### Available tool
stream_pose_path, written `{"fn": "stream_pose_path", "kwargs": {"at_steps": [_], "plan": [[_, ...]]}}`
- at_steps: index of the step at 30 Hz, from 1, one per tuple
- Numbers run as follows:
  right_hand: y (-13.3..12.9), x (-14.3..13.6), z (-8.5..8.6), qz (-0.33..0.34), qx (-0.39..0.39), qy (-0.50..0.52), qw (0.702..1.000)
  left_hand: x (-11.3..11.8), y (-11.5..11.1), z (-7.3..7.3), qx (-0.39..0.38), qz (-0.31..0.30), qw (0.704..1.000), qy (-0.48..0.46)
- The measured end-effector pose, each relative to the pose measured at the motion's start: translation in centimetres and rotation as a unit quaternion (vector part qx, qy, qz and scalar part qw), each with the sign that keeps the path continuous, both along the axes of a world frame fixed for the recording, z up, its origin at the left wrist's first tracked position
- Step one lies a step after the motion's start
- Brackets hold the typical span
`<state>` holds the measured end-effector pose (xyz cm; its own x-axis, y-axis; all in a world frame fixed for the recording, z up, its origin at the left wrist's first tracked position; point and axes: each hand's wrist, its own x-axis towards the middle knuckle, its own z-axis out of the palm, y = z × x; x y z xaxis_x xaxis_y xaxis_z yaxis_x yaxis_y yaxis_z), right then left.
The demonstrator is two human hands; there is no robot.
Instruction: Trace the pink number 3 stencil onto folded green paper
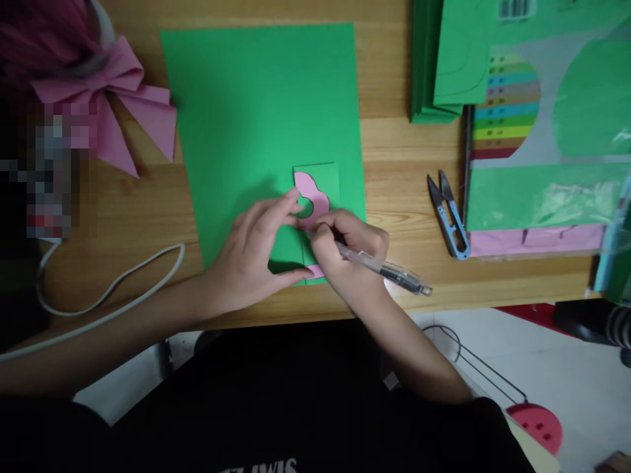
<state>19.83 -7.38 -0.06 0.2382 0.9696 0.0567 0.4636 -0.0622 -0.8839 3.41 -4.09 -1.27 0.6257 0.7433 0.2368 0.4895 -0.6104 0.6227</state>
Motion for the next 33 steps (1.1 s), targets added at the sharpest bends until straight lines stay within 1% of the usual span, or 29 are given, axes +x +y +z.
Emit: {"fn": "stream_pose_path", "kwargs": {"at_steps": [4,10,15,20,24,33], "plan": [[0.09,-0.08,0.12,-0.001,-0.004,0.005,1.000,0.06,0.04,-0.07,-0.005,-0.003,1.000,-0.007],[0.20,-0.23,0.15,-0.040,0.004,0.028,0.999,0.05,-0.07,-0.02,-0.007,0.004,1.000,0.007],[0.11,-0.17,0.10,-0.017,0.004,0.018,1.000,-0.02,-0.05,0.01,-0.010,-0.001,1.000,0.010],[0.18,-0.16,0.38,0.001,0.005,-0.021,1.000,0.03,0.04,0.05,0.009,-0.003,1.000,-0.001],[0.16,-0.05,0.61,0.002,0.002,-0.036,0.999,0.12,0.05,0.13,0.013,0.000,1.000,0.004],[-0.23,0.34,0.76,-0.007,-0.003,-0.057,0.998,0.08,0.14,0.26,-0.008,-0.006,1.000,0.010]]}}
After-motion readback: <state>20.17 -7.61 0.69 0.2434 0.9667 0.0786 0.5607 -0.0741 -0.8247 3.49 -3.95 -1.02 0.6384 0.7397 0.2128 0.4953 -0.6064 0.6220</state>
